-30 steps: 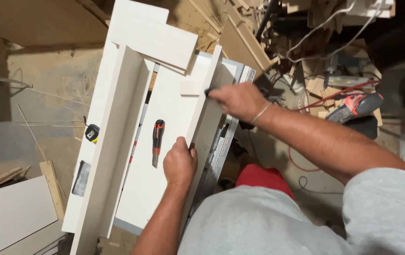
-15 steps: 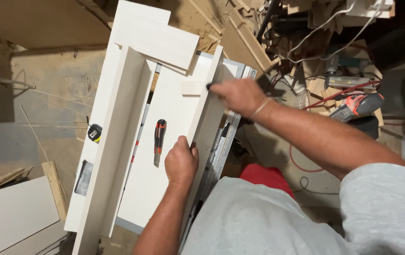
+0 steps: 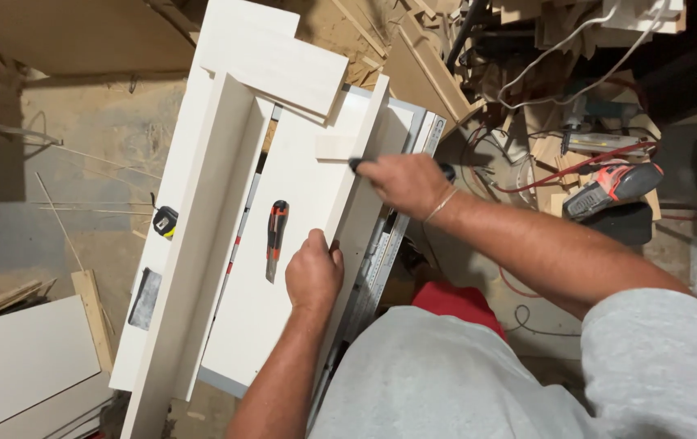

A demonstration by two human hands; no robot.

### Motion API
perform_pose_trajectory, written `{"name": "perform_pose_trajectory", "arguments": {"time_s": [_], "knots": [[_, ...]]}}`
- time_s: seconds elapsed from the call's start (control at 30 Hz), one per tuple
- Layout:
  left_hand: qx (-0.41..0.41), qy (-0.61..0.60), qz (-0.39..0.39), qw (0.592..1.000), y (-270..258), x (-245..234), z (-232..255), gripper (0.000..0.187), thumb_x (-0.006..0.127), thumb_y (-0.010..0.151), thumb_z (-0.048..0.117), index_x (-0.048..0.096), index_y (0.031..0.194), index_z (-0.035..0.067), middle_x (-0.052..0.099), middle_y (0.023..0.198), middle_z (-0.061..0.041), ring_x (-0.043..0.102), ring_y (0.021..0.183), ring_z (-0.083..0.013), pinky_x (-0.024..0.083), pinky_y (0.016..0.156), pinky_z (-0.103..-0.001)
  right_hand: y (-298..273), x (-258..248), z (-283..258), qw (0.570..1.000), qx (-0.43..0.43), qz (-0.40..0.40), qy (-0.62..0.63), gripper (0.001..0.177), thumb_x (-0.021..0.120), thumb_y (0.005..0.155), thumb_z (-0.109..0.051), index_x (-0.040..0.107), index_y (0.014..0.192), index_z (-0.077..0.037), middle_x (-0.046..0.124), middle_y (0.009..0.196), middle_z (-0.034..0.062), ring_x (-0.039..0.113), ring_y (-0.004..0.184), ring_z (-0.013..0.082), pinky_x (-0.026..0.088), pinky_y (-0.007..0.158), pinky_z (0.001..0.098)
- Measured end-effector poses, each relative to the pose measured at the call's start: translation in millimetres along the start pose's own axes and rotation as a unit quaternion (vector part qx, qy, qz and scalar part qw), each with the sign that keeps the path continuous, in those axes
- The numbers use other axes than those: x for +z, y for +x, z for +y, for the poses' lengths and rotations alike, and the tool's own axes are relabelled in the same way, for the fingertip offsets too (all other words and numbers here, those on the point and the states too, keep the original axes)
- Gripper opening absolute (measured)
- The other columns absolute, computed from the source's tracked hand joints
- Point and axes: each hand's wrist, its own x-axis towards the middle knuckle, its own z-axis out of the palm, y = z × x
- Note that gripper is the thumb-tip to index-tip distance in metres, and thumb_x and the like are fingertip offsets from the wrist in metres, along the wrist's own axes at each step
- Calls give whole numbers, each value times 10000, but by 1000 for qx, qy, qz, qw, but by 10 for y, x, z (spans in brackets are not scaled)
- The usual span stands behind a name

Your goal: Trimming and ironing edge banding on wooden panels

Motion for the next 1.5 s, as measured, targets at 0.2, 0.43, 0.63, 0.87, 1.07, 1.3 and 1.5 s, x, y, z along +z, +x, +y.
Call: {"name": "perform_pose_trajectory", "arguments": {"time_s": [0.2,0.43,0.63,0.87,1.07,1.3,1.5], "knots": [[1,3,0,1000,-7,15,-8,239,717,883,302,538,901,144,654,749,-117,728,737,-394,597,679,-504,4,-108,-123,1000,-2,-15,19,152,485,998,-318,618,1069,-342,550,675,-52,668,635,202,589,612,378],[-13,-9,-4,1000,14,-6,19,218,692,900,299,545,889,138,662,750,-122,730,748,-402,596,687,-509,25,-192,-43,1000,2,-15,5,162,489,1000,-314,615,1101,-327,553,673,-32,674,635,219,591,602,405],[-12,-1,-12,1000,18,-49,38,230,683,916,318,547,889,133,660,747,-127,730,747,-401,597,686,-506,12,-119,-30,1000,3,6,-13,119,496,993,-338,601,1048,-330,558,691,-52,675,654,194,587,607,372],[-17,3,-22,1000,24,-21,29,226,681,910,322,543,906,143,664,764,-124,733,763,-395,601,704,-506,-1,-104,-24,1000,-5,22,-20,148,508,972,-318,598,1086,-344,573,712,-18,682,658,222,585,609,405],[-17,7,-26,999,-1,-53,40,235,700,894,318,541,893,145,662,761,-114,734,762,-387,603,701,-496,-46,-199,-191,997,-15,53,-45,106,525,968,-336,605,1037,-344,547,659,-30,661,585,204,568,558,368],[-9,2,-19,1000,20,-25,54,221,713,890,281,548,886,134,664,759,-113,736,755,-382,606,692,-483,-49,-38,-280,987,-32,35,-151,46,512,908,-260,553,929,-261,559,565,-85,641,482,151,502,424,323],[-8,1,-18,1000,22,32,3,240,703,901,319,537,891,145,661,764,-107,736,762,-379,606,697,-488,51,-174,-359,988,-13,20,-155,103,562,861,-221,604,955,-210,608,556,-28,647,466,194,508,406,390]]}}
